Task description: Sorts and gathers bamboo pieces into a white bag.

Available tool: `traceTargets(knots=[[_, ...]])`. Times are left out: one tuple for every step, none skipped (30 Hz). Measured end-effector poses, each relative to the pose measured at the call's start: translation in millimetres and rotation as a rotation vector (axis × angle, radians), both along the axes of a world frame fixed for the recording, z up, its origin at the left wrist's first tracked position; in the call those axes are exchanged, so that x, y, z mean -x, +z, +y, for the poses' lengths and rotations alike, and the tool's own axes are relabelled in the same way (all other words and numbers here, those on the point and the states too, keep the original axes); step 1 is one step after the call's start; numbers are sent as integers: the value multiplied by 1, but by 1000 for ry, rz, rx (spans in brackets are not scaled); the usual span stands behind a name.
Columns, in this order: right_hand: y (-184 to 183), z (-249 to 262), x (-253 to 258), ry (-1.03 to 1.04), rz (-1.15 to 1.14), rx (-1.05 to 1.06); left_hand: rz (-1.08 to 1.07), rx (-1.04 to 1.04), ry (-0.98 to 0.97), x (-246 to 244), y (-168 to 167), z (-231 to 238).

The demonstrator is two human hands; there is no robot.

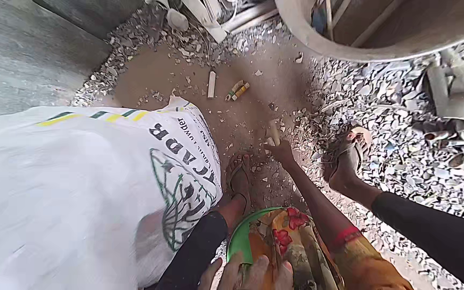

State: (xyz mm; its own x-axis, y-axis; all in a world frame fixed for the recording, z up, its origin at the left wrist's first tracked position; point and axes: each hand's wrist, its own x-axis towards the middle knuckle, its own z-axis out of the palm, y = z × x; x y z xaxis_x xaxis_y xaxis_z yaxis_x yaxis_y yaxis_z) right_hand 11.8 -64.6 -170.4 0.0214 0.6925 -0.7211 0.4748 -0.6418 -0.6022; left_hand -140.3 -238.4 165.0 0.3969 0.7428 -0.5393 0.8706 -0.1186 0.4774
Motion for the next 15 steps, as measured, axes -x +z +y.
traceTargets(knots=[[26, -4, 0, -189, 216, 33, 18, -11, 2, 2, 1, -1], [65, -8, -3, -328, 445, 91, 33, -31, 8, 3, 2, -3], [109, -14, -9, -386, 645, 106, 35, -52, 22, 4, 4, -5], [152, -19, -15, -378, 808, 61, 24, -98, 44, 4, 4, -6], [189, -24, -20, -336, 933, -30, -9, -176, 81, 4, 2, -8], [220, -28, -23, -268, 1024, -147, -70, -273, 141, 2, 0, -10], [247, -34, -26, -166, 1069, -270, -171, -376, 232, 0, -2, -10], [273, -42, -27, -57, 1045, -388, -315, -467, 347, -4, -3, -9], [296, -53, -30, 61, 970, -502, -504, -496, 465, -8, -3, -6], [317, -66, -32, 177, 853, -607, -704, -483, 559, -12, -1, -4], [334, -81, -34, 270, 692, -696, -893, -418, 620, -16, 3, -1], [345, -96, -34, 323, 521, -755, -1073, -297, 687, -20, 7, 1], [350, -111, -36, 350, 398, -769, -1217, -147, 755, -25, 9, 2], [350, -125, -39, 343, 351, -756, -1291, -3, 780, -29, 11, 3], [349, -138, -44, 298, 364, -720, -1305, 99, 773, -32, 10, 4]])
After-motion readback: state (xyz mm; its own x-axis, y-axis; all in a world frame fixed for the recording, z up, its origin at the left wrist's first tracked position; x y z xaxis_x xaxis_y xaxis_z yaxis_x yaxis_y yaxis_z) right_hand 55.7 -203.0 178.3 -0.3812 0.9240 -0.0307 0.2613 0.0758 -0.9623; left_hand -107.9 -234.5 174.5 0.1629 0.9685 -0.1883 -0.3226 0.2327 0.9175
